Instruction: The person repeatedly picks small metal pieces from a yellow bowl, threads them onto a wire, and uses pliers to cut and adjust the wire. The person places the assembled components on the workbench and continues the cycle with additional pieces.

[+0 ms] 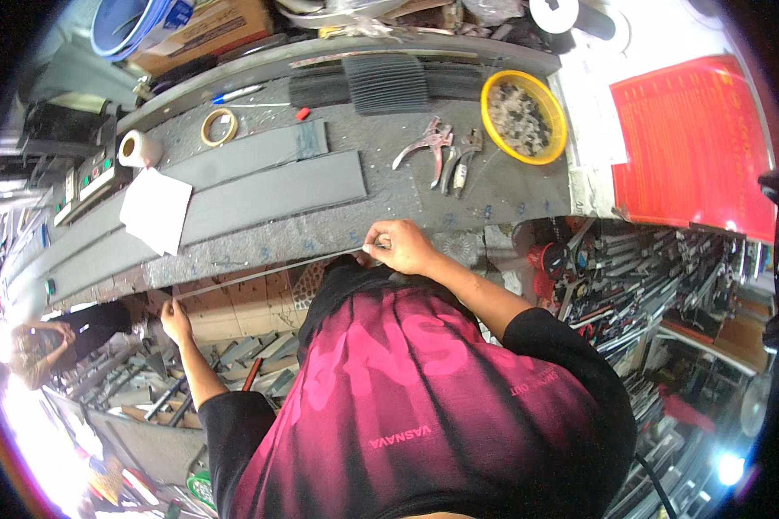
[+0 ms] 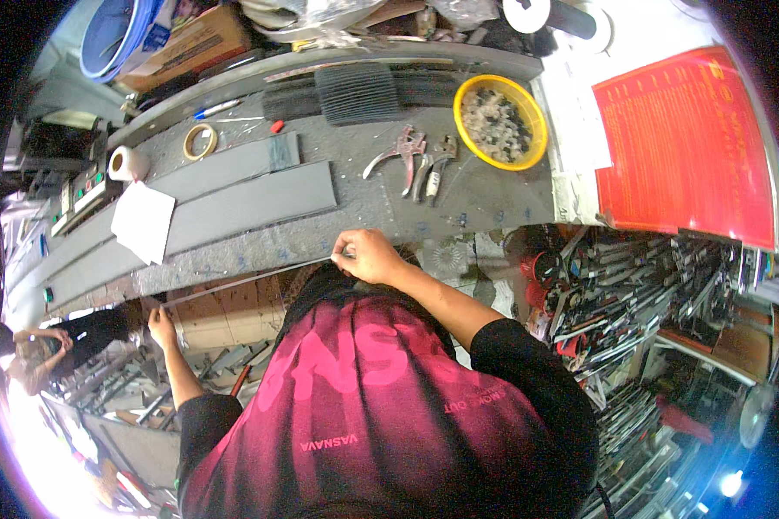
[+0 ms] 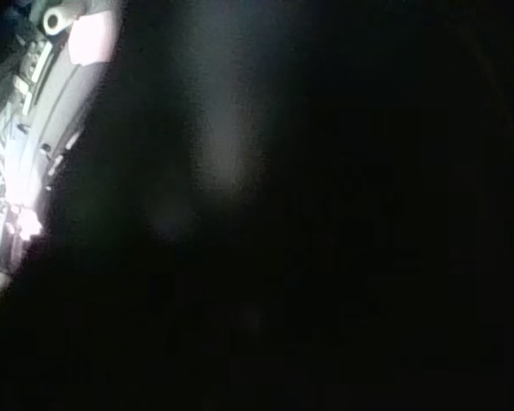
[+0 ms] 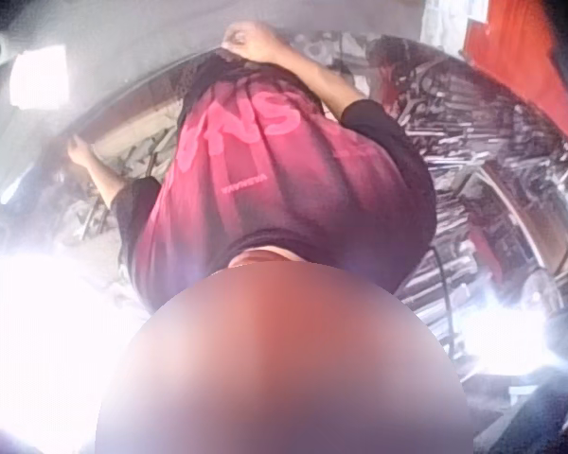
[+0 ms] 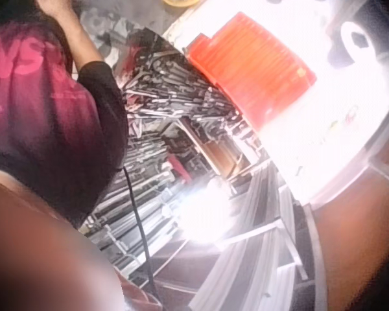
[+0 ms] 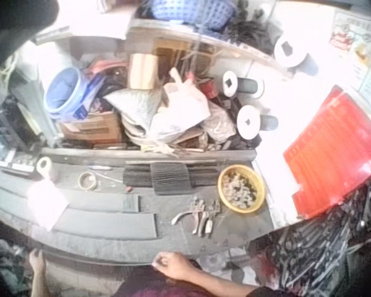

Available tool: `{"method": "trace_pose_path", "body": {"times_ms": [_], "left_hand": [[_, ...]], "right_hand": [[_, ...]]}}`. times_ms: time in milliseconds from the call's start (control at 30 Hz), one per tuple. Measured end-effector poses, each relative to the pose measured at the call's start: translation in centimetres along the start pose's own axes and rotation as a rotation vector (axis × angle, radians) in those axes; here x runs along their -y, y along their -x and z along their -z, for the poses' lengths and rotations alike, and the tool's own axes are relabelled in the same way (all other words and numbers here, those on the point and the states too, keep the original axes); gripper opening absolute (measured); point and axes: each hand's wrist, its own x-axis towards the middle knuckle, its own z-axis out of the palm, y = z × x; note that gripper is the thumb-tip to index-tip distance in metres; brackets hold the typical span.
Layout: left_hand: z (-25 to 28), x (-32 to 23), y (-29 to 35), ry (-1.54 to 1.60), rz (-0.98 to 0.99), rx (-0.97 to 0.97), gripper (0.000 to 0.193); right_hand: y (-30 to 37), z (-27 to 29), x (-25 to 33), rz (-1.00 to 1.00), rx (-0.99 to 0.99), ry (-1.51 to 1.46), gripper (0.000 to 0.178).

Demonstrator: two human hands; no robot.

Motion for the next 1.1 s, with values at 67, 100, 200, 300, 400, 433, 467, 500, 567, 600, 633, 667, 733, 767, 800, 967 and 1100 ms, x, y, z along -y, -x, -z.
{"method": "trace_pose_path", "body": {"times_ms": [67, 100, 200, 300, 400, 433, 467, 500, 567, 600, 633, 667, 733, 767, 800, 967, 1100], "left_hand": [[-1.4, 0.6, 1.9, -0.040, 0.016, -0.030, 0.036], [-2.1, 0.6, 2.9, -0.052, 0.001, -0.031, 0.037], [-3.8, -2.2, 6.3, -0.209, 0.099, 0.140, 0.052], [-3.5, -10.5, 11.2, 0.013, -0.035, 0.192, 0.047], [-1.7, -22.2, 16.9, 0.673, -0.273, 0.489, 0.025], [-1.1, -26.1, 18.8, 0.721, -0.360, 0.548, 0.028], [-0.1, -29.3, 20.5, 0.699, -0.320, 0.650, 0.032], [0.7, -31.9, 22.2, 0.785, -0.346, 0.759, 0.033], [1.1, -36.2, 23.9, 0.744, -0.486, 0.822, 0.038], [1.1, -37.5, 24.4, 0.755, -0.548, 0.840, 0.038], [0.9, -38.5, 24.9, 0.798, -0.585, 0.793, 0.038], [0.7, -39.1, 25.3, 0.837, -0.630, 0.755, 0.037], [0.3, -39.5, 25.7, 0.843, -0.548, 0.815, 0.034], [0.0, -39.7, 26.0, 0.874, -0.533, 0.822, 0.033], [-0.2, -39.7, 26.1, 0.839, -0.521, 0.853, 0.031], [-0.6, -40.4, 27.8, 0.837, -0.520, 0.822, 0.024], [-1.0, -41.6, 29.4, 0.808, -0.489, 0.830, 0.029]], "right_hand": [[0.1, 1.3, 0.7, -0.039, 0.088, -0.149, 0.015], [0.2, 2.0, 1.2, -0.047, 0.136, -0.187, 0.018], [0.4, 4.5, 3.8, 0.049, 0.276, -0.079, 0.012], [0.1, 5.8, 7.1, 0.036, 0.315, 0.018, 0.019], [-0.6, 6.0, 9.8, 0.087, 0.416, 0.108, 0.019], [-1.1, 6.0, 10.4, 0.122, 0.452, 0.150, 0.019], [-1.5, 5.8, 10.9, 0.191, 0.489, 0.170, 0.019], [-1.9, 5.5, 11.3, 0.182, 0.538, 0.242, 0.019], [-2.3, 5.0, 12.0, 0.277, 0.533, 0.185, 0.018], [-2.2, 4.7, 12.2, 0.321, 0.497, 0.071, 0.018], [-2.2, 4.9, 12.3, 0.344, 0.477, 0.075, 0.018], [-2.2, 5.0, 12.4, 0.295, 0.476, 0.092, 0.017], [-2.1, 6.2, 12.3, 0.299, 0.512, 0.155, 0.019], [-2.2, 6.8, 12.2, 0.276, 0.527, 0.198, 0.020], [-2.2, 7.3, 12.0, 0.246, 0.537, 0.196, 0.020], [-2.0, 8.9, 11.0, 0.135, 0.614, 0.228, 0.019], [-1.3, 10.5, 10.1, 0.110, 0.621, 0.211, 0.018]]}}
